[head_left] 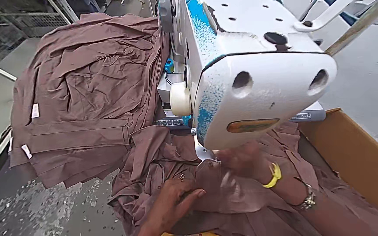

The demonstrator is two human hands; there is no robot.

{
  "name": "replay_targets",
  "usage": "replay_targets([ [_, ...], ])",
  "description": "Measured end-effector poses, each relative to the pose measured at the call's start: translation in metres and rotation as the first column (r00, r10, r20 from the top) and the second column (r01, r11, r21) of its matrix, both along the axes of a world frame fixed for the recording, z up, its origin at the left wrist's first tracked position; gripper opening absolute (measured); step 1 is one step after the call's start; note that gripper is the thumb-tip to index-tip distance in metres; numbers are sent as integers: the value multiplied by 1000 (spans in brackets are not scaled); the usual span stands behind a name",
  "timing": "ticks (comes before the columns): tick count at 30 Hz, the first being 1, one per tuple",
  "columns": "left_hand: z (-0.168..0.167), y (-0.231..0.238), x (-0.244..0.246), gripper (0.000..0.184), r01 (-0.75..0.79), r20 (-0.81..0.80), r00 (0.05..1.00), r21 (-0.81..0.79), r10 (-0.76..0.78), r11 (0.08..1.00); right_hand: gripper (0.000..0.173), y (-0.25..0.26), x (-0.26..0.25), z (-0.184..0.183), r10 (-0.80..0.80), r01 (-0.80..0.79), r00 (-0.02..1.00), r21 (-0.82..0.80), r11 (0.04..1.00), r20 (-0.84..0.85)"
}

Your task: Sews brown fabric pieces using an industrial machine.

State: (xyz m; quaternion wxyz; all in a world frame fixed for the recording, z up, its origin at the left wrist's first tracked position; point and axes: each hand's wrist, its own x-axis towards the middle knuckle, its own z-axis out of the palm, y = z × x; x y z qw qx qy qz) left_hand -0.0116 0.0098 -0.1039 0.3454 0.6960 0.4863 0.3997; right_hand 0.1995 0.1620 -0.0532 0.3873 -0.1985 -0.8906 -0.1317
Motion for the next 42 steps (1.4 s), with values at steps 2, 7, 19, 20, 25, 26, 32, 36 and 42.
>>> replay_targets([
  [2, -3, 2, 0, 40, -2, 39, 999, -42, 3, 999, 29, -1, -9, -2, 8, -8, 999, 6, 1000, 36],
  [7, -5, 6, 7, 38, -14, 157, 987, -130, 35, 991, 16, 0, 2, -1, -19, -18, 994, -341, 940, -103],
  [19, -9, 8, 11, 36, -8, 270, 961, -188, 59, 982, 29, -9, -11, -6, -131, -31, 977, -716, 698, -170],
  [20, -10, 7, 12, 35, -7, 284, 957, -197, 64, 980, 34, -7, -11, -5, -152, -74, 970, -828, 555, -189],
  [25, -9, 10, 10, 35, 20, 277, 960, -212, 40, 977, 33, -2, -20, -1, -183, -174, 943, -880, 442, -278],
  [26, -9, 11, 10, 34, 23, 278, 960, -208, 37, 978, 30, -1, -21, -2, -174, -192, 940, -875, 445, -295],
  [32, -6, 12, 12, 31, 20, 356, 932, -250, 73, 968, 42, 2, -2, -1, -123, -215, 957, -927, 307, -263],
  [36, 7, 12, 9, 27, 25, 520, 838, -336, 163, 942, 41, -6, 30, -4, 32, -52, 998, -998, 26, -51],
  [42, 26, 46, 9, 29, 31, 498, 830, -487, 249, 873, 28, -3, 18, -1, -227, 4, 973, -985, 170, -35],
])
